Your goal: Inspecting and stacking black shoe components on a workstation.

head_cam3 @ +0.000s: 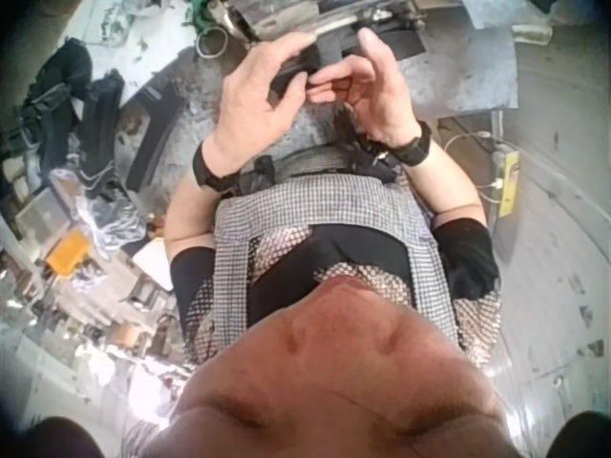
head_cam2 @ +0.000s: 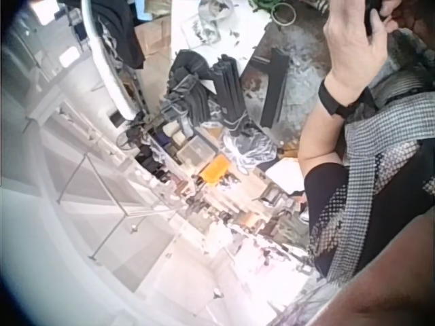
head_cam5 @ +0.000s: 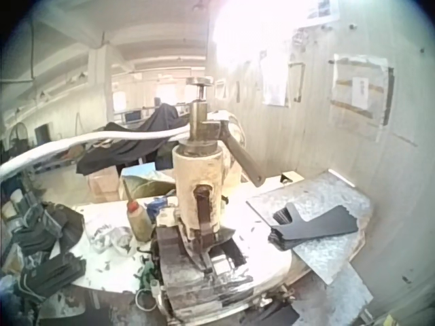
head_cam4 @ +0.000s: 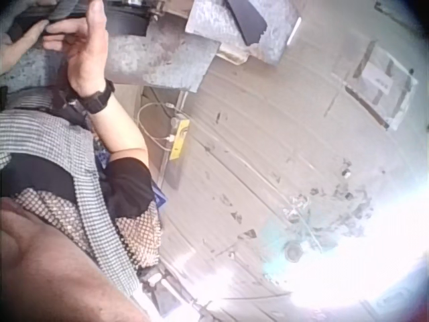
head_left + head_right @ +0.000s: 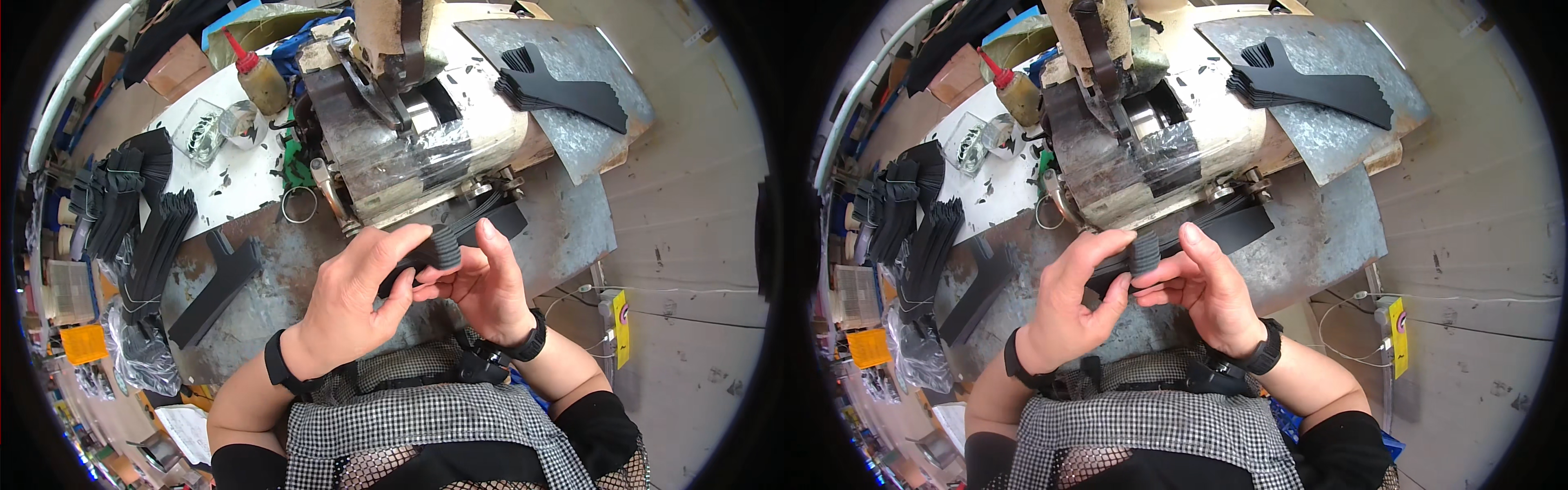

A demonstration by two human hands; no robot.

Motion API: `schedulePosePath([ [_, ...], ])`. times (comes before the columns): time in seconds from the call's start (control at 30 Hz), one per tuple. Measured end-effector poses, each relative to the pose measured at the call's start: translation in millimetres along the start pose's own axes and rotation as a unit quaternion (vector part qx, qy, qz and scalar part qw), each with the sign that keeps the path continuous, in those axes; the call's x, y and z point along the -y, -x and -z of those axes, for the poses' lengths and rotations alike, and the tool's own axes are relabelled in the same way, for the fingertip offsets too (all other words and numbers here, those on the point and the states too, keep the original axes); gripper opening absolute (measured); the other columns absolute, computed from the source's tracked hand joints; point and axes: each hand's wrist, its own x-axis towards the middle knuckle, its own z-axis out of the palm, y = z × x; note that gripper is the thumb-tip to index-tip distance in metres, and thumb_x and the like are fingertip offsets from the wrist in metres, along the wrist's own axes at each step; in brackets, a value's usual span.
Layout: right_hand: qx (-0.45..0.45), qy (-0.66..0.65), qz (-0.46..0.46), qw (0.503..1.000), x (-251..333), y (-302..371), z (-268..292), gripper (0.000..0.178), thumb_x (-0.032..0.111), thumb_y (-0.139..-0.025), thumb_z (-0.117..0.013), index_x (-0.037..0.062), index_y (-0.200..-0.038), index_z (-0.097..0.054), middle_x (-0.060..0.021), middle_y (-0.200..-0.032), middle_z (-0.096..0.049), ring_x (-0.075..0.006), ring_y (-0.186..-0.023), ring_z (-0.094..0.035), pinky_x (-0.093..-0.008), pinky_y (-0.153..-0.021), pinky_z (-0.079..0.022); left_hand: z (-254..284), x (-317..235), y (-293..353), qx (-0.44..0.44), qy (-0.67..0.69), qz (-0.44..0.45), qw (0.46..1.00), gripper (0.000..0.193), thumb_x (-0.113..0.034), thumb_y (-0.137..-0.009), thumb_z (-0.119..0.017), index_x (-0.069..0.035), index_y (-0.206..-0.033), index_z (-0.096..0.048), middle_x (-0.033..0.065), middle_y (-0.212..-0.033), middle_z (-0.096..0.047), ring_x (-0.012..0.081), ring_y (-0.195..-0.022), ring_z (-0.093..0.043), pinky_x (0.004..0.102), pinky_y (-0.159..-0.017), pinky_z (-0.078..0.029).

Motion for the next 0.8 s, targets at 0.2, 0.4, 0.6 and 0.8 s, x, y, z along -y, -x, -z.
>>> schedulePosePath([
  [0.2,-0.004,0.012,0.015,1.0,-5.1,1.1,-5.8,0.049,0.046,-0.097,-0.058,-0.0014,-0.097,-0.073,-0.0085,-0.092,-0.072,-0.017,-0.085,-0.067,-0.0311,-0.084,-0.053,1.2,3.0,5.5,0.014,-0.044,-0.034,0.998,0.057,0.011,-0.075,-0.063,-0.011,-0.127,-0.059,0.0111,-0.093,-0.06,0.0282,-0.075,-0.068,0.0374,-0.062,-0.056],
  [0.4,-0.001,0.046,0.026,0.999,-3.3,0.8,-8.3,0.023,0.026,-0.091,-0.072,0.0029,-0.087,-0.076,-0.0012,-0.085,-0.07,-0.0074,-0.08,-0.059,-0.0242,-0.076,-0.045,-1.7,7.6,8.4,0.006,-0.059,-0.058,0.997,0.059,0.012,-0.071,-0.063,-0.011,-0.126,-0.061,0.0118,-0.097,-0.06,0.0265,-0.073,-0.068,0.0361,-0.062,-0.058],
  [0.6,-0.018,0.042,0.026,0.999,-6.7,1.9,-12.3,0.017,0.02,-0.09,-0.073,0.0029,-0.086,-0.076,0.0017,-0.079,-0.067,-0.0056,-0.074,-0.055,-0.0229,-0.071,-0.043,1.5,8.2,9.4,0.025,-0.033,-0.028,0.999,0.053,0.011,-0.075,-0.065,-0.01,-0.124,-0.062,0.0124,-0.096,-0.061,0.0252,-0.073,-0.068,0.0352,-0.062,-0.057],
  [0.8,-0.012,0.045,0.039,0.998,-6.2,0.0,-12.3,0.017,0.02,-0.09,-0.073,0.0036,-0.086,-0.077,0.0012,-0.079,-0.067,-0.0056,-0.072,-0.056,-0.0225,-0.068,-0.045,16.8,3.3,-0.6,0.068,0.019,0.015,0.997,0.049,0.009,-0.077,-0.068,-0.007,-0.122,-0.063,0.0136,-0.102,-0.065,0.0259,-0.084,-0.07,0.0333,-0.07,-0.057],
])
